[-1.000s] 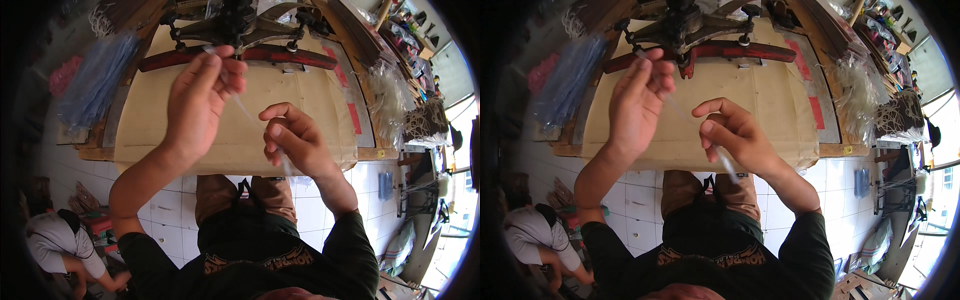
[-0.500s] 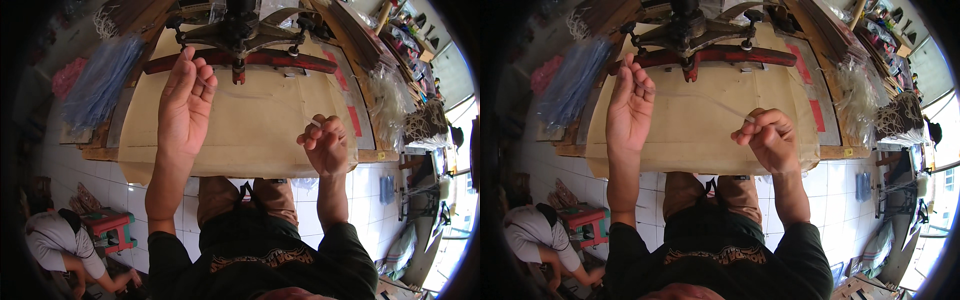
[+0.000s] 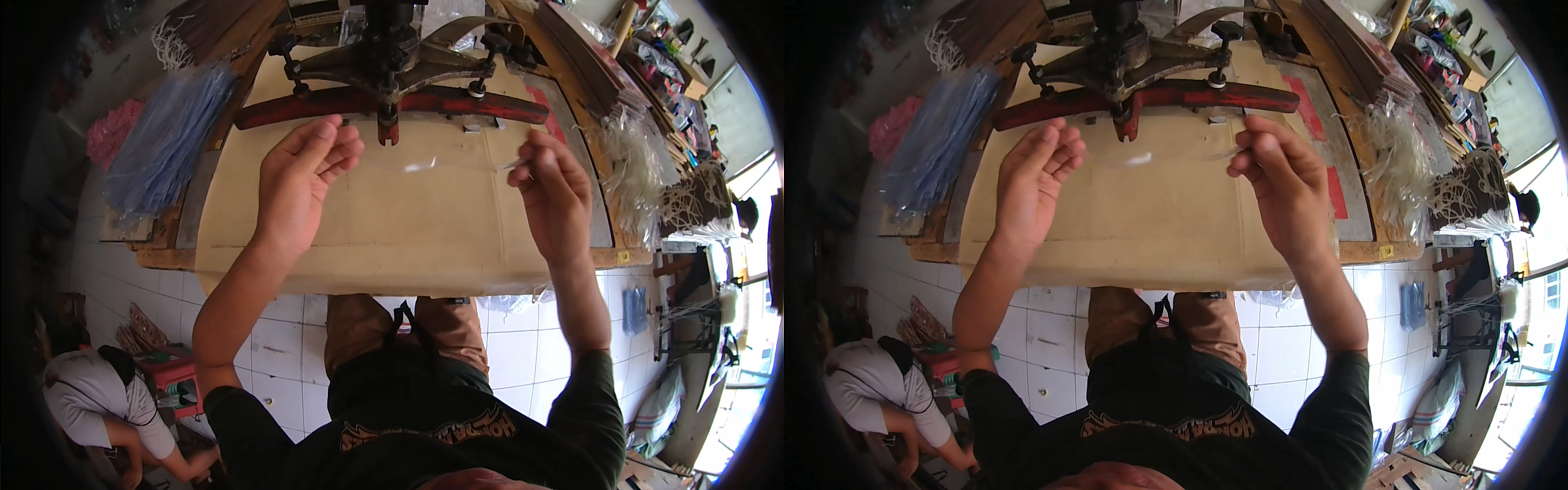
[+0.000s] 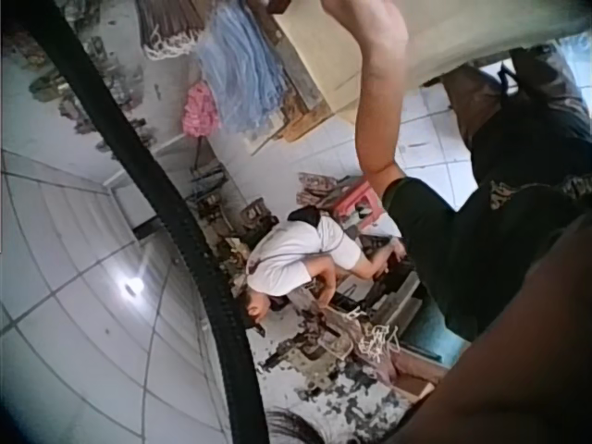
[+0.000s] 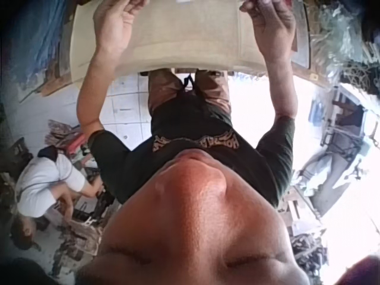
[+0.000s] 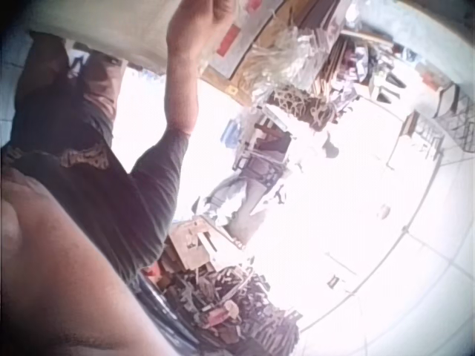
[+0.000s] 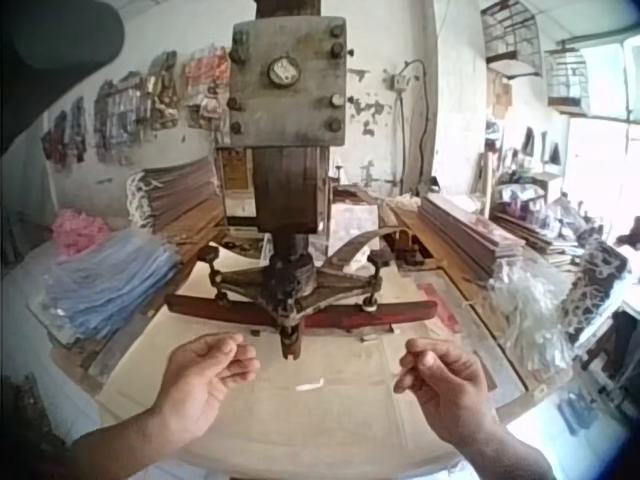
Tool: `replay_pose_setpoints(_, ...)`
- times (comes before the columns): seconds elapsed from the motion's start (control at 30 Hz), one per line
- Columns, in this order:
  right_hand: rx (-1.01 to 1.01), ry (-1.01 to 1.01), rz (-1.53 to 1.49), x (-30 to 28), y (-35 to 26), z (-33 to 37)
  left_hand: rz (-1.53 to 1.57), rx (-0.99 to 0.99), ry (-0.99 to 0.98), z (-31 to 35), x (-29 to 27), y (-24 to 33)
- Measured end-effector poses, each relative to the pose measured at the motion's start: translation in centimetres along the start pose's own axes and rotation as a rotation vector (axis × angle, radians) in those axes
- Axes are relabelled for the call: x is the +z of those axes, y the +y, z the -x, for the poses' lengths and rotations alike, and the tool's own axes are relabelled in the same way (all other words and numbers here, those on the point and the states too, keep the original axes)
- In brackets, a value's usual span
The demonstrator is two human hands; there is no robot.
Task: The person aligns a clear plastic sheet on a heat press machine and uses the press to seal the edge of the material.
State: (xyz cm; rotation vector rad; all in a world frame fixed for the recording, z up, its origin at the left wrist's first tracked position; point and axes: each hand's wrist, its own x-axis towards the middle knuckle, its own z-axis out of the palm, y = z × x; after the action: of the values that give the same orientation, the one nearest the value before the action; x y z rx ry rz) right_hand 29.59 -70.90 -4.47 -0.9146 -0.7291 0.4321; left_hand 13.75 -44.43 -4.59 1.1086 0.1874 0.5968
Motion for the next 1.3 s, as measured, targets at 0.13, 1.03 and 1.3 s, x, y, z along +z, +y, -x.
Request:
replay_pose_setpoints(0.13, 0.297, 0.041, 0.418, -0.3, 1.1, -2.6, -0.345, -0.094, -0.124, -1.5, -0.7, -0.6)
replay_pose_setpoints(1.03, 0.492, 0.033, 0.742, -1.2, 4.6, -8.2, -0.623, -0.204, -0.118, -6.7, -3.4, -3.8)
replay_pose_setpoints(1.3, 0.409, -0.163, -0.032, -3.3, 5.2, -8.1, -0.487, -0.247, -0.052, -6.7, -4.0, -2.8)
